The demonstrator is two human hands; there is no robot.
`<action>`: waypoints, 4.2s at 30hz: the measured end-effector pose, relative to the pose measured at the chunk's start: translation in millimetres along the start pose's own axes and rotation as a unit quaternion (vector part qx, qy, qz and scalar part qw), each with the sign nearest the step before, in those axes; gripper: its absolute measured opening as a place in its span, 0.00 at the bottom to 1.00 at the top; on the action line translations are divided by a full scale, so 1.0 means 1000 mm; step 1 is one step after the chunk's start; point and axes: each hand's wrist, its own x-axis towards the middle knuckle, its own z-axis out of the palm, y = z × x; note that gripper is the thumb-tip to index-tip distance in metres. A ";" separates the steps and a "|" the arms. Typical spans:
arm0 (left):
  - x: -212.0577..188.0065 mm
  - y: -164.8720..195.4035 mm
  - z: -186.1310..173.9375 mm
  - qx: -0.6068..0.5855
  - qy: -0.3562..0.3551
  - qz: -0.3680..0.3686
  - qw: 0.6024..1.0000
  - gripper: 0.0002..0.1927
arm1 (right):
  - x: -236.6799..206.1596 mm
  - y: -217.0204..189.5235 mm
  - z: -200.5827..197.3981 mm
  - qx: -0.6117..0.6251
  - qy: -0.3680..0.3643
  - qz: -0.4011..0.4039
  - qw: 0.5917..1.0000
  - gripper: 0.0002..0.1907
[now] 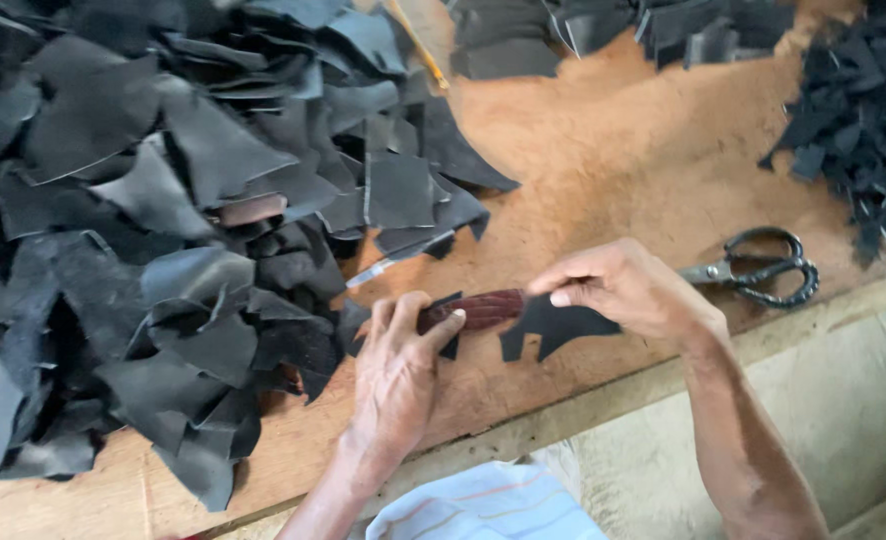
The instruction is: The person places a brown patterned template on a black leather piece, traces its outline with a white marker, then uses scissors to cut the leather along the marked line. The cut piece is set aside and the process repeats with additional leather pieces.
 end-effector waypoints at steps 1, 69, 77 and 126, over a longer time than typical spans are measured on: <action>0.003 0.002 0.001 0.004 0.000 -0.007 1.000 0.27 | -0.003 0.001 0.001 -0.021 0.006 -0.012 1.000 0.14; 0.002 0.004 -0.025 -0.145 -0.042 -0.063 0.987 0.13 | -0.003 0.016 0.043 0.137 0.112 0.118 0.977 0.09; -0.001 -0.002 -0.030 -0.148 -0.058 -0.066 0.985 0.14 | -0.001 0.000 0.053 0.052 0.160 0.103 0.980 0.11; 0.014 -0.002 -0.007 -0.122 0.000 -0.037 0.992 0.22 | -0.028 0.004 0.070 0.097 0.220 0.087 0.967 0.15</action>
